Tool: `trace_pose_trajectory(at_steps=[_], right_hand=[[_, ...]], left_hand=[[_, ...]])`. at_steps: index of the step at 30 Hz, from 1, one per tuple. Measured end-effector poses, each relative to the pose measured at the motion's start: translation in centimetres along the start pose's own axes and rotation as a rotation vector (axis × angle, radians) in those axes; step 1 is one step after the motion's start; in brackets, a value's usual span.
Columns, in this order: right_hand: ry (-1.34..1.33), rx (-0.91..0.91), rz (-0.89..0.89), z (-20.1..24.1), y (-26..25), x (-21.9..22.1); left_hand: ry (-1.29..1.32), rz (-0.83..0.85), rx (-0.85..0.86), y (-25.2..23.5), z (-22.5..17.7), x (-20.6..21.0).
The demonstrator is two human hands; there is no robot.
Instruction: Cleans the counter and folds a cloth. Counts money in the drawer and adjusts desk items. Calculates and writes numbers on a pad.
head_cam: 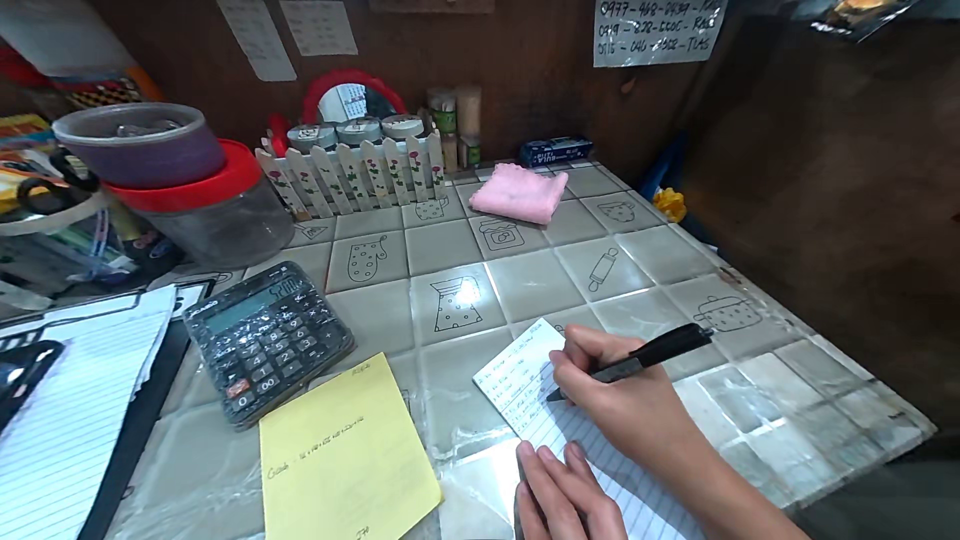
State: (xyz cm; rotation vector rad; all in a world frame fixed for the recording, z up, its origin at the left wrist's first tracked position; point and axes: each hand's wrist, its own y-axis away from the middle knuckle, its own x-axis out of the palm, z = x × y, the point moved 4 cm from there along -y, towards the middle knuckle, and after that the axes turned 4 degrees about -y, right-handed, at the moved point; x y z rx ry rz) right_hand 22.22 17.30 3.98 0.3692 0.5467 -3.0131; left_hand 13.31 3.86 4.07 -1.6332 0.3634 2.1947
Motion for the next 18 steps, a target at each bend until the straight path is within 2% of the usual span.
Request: trace_pose_trajectory(at_steps=[18], right_hand=[[0.002,-0.002,-0.007,0.07,-0.14,-0.13]], left_hand=[[0.058,-0.01,-0.006,0.05,0.11,0.02]])
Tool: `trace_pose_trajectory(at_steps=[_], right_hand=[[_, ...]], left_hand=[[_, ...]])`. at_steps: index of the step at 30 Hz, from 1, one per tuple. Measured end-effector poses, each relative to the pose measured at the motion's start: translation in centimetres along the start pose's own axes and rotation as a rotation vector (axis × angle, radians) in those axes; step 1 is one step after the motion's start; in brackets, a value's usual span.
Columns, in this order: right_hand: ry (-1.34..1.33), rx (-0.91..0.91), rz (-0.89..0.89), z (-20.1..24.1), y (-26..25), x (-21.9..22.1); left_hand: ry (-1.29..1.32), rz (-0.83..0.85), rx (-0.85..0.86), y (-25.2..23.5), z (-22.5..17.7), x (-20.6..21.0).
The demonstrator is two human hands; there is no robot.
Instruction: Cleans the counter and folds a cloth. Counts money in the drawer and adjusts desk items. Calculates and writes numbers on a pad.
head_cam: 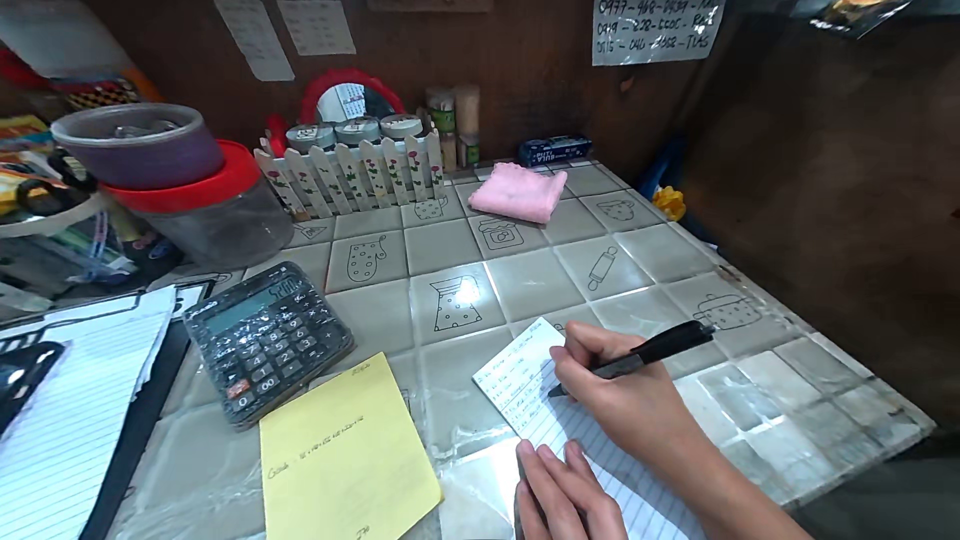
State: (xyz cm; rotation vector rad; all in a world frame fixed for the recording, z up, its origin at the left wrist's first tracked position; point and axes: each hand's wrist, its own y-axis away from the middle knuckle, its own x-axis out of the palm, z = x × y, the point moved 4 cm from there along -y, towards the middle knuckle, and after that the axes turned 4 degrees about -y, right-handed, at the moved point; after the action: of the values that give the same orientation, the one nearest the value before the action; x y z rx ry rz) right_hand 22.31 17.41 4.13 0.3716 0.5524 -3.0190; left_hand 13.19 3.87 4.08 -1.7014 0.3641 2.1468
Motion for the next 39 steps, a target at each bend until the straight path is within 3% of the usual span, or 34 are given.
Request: trace_pose_trajectory(at_steps=[39], right_hand=[[0.031,0.011,-0.061,-0.01,-0.07,-0.68]], left_hand=[[-0.023,-0.002,-0.002,-0.03,-0.02,0.19]])
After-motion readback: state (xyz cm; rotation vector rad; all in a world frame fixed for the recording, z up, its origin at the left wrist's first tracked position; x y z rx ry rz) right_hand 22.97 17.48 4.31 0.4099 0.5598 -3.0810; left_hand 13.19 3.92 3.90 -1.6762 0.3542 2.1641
